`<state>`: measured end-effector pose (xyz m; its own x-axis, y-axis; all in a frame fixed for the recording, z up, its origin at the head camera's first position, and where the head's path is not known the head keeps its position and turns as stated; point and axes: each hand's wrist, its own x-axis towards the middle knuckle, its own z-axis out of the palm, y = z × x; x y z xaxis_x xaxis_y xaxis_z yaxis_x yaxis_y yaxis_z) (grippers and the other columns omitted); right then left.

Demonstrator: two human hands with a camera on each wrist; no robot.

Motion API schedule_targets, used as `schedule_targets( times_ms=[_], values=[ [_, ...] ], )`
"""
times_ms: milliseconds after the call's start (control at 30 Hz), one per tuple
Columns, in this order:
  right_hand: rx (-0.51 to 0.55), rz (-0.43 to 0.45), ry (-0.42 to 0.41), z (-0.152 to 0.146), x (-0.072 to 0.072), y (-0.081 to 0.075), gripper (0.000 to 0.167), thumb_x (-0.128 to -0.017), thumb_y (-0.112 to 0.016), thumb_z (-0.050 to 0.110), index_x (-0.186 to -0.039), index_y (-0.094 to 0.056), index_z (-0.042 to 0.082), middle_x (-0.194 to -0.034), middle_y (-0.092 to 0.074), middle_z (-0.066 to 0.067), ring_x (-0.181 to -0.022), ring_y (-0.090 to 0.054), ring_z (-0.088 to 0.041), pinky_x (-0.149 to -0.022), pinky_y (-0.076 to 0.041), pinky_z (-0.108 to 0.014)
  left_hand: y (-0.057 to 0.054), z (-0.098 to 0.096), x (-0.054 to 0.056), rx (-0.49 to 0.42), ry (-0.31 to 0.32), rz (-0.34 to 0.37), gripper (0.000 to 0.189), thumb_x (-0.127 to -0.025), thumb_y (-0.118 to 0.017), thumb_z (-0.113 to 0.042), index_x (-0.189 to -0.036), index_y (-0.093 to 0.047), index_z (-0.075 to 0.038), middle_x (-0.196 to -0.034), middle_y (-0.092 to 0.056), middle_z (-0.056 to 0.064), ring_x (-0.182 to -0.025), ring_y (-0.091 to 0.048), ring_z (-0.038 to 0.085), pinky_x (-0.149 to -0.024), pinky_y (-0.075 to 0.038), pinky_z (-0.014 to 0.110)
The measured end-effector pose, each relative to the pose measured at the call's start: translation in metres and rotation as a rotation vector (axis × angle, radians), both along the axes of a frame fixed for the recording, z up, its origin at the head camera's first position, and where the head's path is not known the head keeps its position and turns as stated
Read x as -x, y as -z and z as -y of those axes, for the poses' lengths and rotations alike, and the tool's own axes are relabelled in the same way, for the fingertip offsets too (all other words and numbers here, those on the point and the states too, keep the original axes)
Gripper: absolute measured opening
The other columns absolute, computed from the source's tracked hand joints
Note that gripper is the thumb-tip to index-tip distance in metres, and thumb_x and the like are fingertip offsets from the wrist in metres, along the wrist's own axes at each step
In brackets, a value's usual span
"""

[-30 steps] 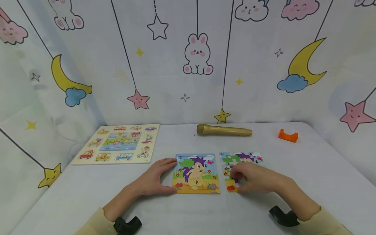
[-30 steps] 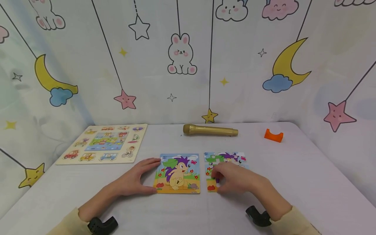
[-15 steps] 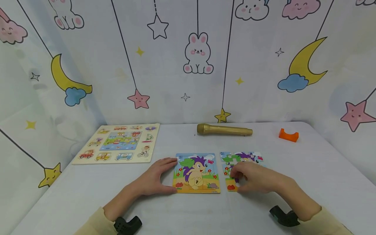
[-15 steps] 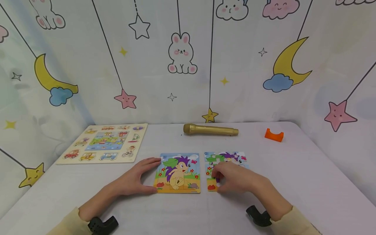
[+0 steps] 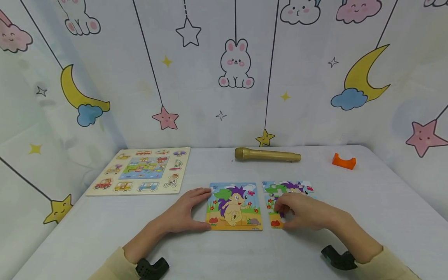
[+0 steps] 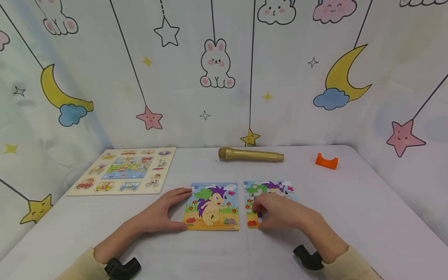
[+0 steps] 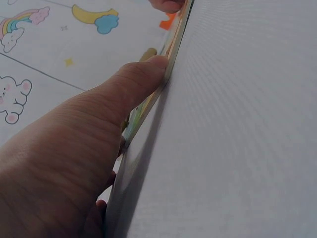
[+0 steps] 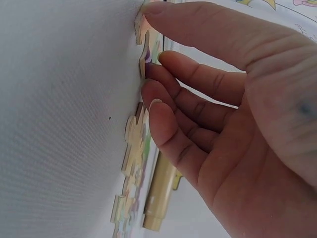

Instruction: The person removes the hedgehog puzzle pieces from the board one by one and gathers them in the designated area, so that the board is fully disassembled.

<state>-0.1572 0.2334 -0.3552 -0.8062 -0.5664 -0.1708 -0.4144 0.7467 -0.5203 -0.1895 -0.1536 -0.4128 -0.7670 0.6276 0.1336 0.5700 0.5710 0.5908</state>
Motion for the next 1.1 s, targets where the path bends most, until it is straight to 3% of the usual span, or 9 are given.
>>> schedule_targets(
  times_ms=[233,533,867,1100],
  values=[
    [0.054,-0.010,0.027,0.000,0.000,-0.005,0.040,-0.083,-0.085,0.028,-0.114,-0.066,0.012,-0.102,-0.061,0.007,-0.097,-0.055,-0.017,-0.082,-0.055,-0.031,0.000,0.000,0.000,-0.002,0.006,0.002,0.089,-0.079,-0.083,-0.050,-0.150,-0.049,-0.008,-0.157,-0.040,0.004,-0.148,-0.027,0.032,-0.116,-0.026,0.058],
    [0.154,-0.052,-0.057,0.020,0.010,-0.006,0.041,-0.089,-0.080,0.028,-0.122,-0.063,0.011,-0.108,-0.063,0.005,-0.098,-0.060,-0.015,-0.082,-0.056,-0.031,-0.001,0.001,0.000,0.000,0.006,0.005,0.089,-0.079,-0.082,-0.051,-0.150,-0.049,-0.008,-0.157,-0.040,0.003,-0.148,-0.027,0.031,-0.117,-0.026,0.058],
    [0.254,0.007,-0.133,0.070,0.025,0.000,0.038,-0.091,-0.078,0.019,-0.123,-0.063,0.006,-0.108,-0.064,-0.001,-0.091,-0.062,-0.013,-0.081,-0.057,-0.027,0.002,0.004,0.000,-0.004,0.001,0.003,0.089,-0.079,-0.082,-0.051,-0.150,-0.049,-0.008,-0.157,-0.040,0.004,-0.147,-0.027,0.032,-0.116,-0.026,0.059],
    [0.254,0.063,-0.137,0.087,0.028,0.008,0.031,-0.090,-0.078,0.019,-0.117,-0.064,0.008,-0.098,-0.062,0.002,-0.084,-0.060,-0.014,-0.074,-0.056,-0.026,0.002,0.003,0.001,-0.004,0.011,0.000,0.089,-0.080,-0.081,-0.052,-0.151,-0.048,-0.010,-0.158,-0.039,0.002,-0.148,-0.026,0.031,-0.116,-0.026,0.059]
  ],
)
